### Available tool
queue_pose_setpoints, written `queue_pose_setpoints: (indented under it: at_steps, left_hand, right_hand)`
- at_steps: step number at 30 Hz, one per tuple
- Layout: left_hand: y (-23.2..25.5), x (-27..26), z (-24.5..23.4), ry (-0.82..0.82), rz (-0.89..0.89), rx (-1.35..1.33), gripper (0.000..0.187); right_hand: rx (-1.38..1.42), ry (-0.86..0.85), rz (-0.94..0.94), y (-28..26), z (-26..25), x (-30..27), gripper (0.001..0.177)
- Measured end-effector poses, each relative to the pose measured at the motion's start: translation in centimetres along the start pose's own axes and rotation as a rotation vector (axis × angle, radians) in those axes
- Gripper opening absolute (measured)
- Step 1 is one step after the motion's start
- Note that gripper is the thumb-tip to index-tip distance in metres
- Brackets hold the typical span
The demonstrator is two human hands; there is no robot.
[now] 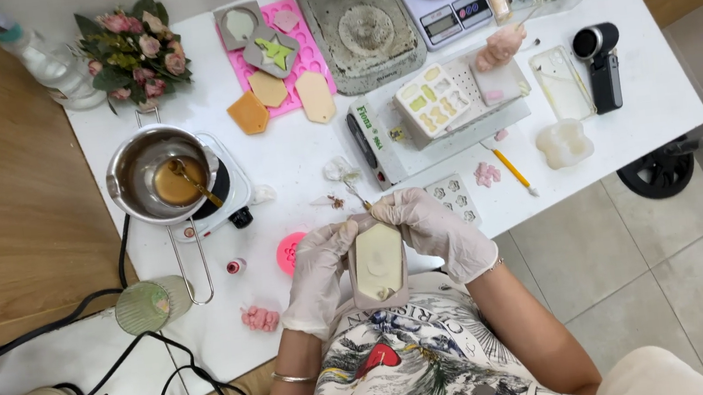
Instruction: Melting wax pieces in a metal pot on a hot plate and adding liquid ingredients like fragrance or color.
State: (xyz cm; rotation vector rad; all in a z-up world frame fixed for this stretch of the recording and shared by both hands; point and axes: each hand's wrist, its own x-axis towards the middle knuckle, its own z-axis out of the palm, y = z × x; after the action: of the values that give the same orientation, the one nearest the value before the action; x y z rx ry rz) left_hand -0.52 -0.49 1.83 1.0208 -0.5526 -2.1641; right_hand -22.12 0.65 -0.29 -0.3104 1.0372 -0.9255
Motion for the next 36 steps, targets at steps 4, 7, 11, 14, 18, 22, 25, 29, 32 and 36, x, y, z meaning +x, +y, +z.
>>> queue_pose_setpoints:
  at_steps: [4,7,11,14,18,22,25,29,32,36]
  left_hand:
    - [-0.5,0.5,0.2,0.044,0.01,0.034,0.046]
    - [-1.2,1.4,0.1,0.089,0.017,0.074,0.04]
    - [-3.4,3.3,-0.9,0.22,0.052,0.188,0.028]
    - [-3.9,3.7,-1.1,0.205,0.093,0.195,0.026]
    - [-4.3,3.7,-1.3,0.198,0.128,0.173,0.024]
    - [-3.3,2.7,-0.3,0.218,0.064,0.134,0.023]
    - [-3.6,2.9,-0.6,0.232,0.087,0.163,0.023]
    - [-4.3,2.9,-0.4,0.293,0.077,0.191,0.025]
    - [-4.6,2.5,0.4,0.242,0.085,0.104,0.029]
    - [-5.3,2.0,1.0,0.122,0.225,0.286,0.038]
  right_hand:
    - [-0.004,0.0,0.007,0.2,-0.5,0.7,0.02]
    - [-0.084,0.067,-0.004,1.3,-2.2,2.1,0.018]
    - [-0.391,0.167,-0.205,1.9,-2.8,3.0,0.02]
    - [-0.522,0.243,-0.237,1.7,-2.5,2.7,0.022]
    - [-0.3,0.127,-0.248,1.7,-3.1,1.9,0.03]
    - [-0.417,0.056,-0.158,-0.9,0.0,-1.6,0.033]
    - [-0.432,-0.007,-0.186,-1.5,1.3,-2.7,0.039]
    - [-0.467,0.093,-0.256,-1.3,1.7,-3.1,0.04]
    - [-0.453,0.187,-0.268,-0.1,-0.1,-2.5,0.043]
    - [-0.417,0.275,-0.292,1.4,-4.1,-1.5,0.036]
